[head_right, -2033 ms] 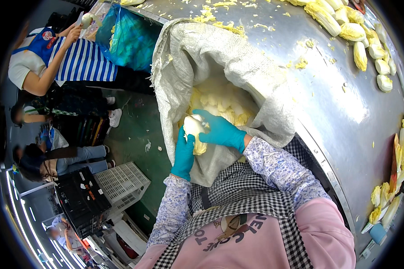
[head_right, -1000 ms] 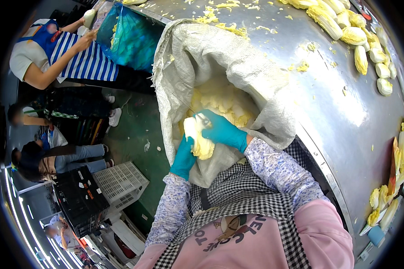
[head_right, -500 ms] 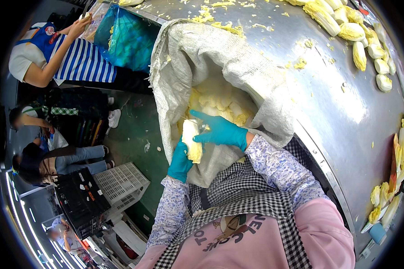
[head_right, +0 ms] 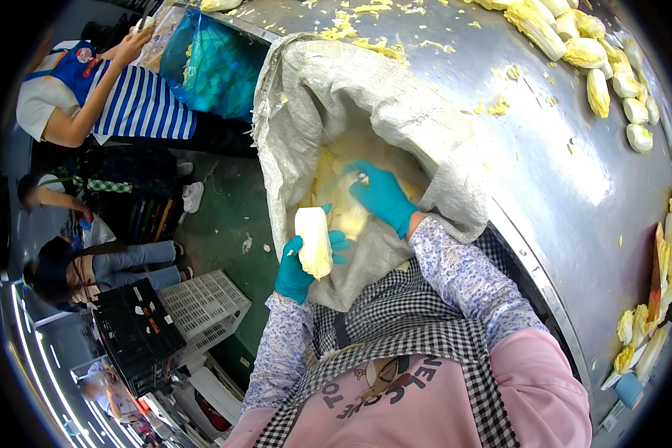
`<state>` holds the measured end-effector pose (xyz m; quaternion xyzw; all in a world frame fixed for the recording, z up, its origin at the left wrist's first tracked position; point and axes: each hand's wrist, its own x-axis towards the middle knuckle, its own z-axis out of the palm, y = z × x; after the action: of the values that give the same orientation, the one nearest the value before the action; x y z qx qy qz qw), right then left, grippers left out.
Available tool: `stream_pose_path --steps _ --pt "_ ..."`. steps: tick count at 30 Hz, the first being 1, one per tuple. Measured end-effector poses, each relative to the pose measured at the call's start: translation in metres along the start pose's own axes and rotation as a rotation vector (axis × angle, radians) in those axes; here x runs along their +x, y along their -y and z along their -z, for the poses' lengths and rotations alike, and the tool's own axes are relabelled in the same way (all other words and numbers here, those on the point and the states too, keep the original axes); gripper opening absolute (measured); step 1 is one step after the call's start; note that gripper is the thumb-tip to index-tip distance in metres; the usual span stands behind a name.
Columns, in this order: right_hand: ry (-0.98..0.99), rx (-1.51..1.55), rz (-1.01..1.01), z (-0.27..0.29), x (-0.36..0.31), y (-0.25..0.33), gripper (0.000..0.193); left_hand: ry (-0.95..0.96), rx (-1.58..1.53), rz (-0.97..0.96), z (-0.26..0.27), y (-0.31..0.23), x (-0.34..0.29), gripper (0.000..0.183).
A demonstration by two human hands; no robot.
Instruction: The person cuts the base of napa cabbage heads using a knife. They hold each cabbage in their left hand and slice the bottom with their right hand, then place the trimmed vegetable onto a metal table.
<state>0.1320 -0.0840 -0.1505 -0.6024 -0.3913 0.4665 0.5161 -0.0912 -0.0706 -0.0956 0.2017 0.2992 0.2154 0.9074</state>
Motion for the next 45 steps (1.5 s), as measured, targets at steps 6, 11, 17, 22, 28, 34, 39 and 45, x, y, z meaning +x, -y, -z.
stream_pose_path --steps 6,11,17,22,28,34,39,45 --pt "0.182 -0.148 0.14 -0.012 -0.026 0.037 0.055 -0.131 0.31 -0.045 0.026 0.006 0.015 0.061" --pt "0.12 -0.061 0.206 -0.028 -0.026 0.009 0.037 -0.197 0.498 -0.154 0.018 0.017 0.014 0.061" --pt "-0.037 -0.359 -0.075 -0.004 -0.006 -0.004 0.041 -0.234 0.795 -0.328 -0.014 0.005 0.012 0.068" --pt "0.204 -0.122 -0.037 -0.016 -0.029 0.022 0.055 -0.306 0.912 -0.436 -0.008 0.019 0.024 0.088" --pt "0.302 -0.038 -0.035 -0.014 -0.032 0.022 0.058 -0.23 0.758 -0.353 -0.013 0.014 0.018 0.086" --pt "0.353 0.029 -0.03 -0.013 -0.031 0.023 0.057 -0.154 0.535 -0.275 -0.001 0.008 0.013 0.073" --pt "0.116 -0.093 -0.082 0.003 -0.014 0.019 0.051 -0.11 -0.037 -0.191 0.018 0.007 -0.001 0.059" --pt "0.081 -0.306 0.029 -0.001 -0.02 0.018 0.055 -0.147 -0.08 -0.171 0.017 0.008 0.001 0.057"
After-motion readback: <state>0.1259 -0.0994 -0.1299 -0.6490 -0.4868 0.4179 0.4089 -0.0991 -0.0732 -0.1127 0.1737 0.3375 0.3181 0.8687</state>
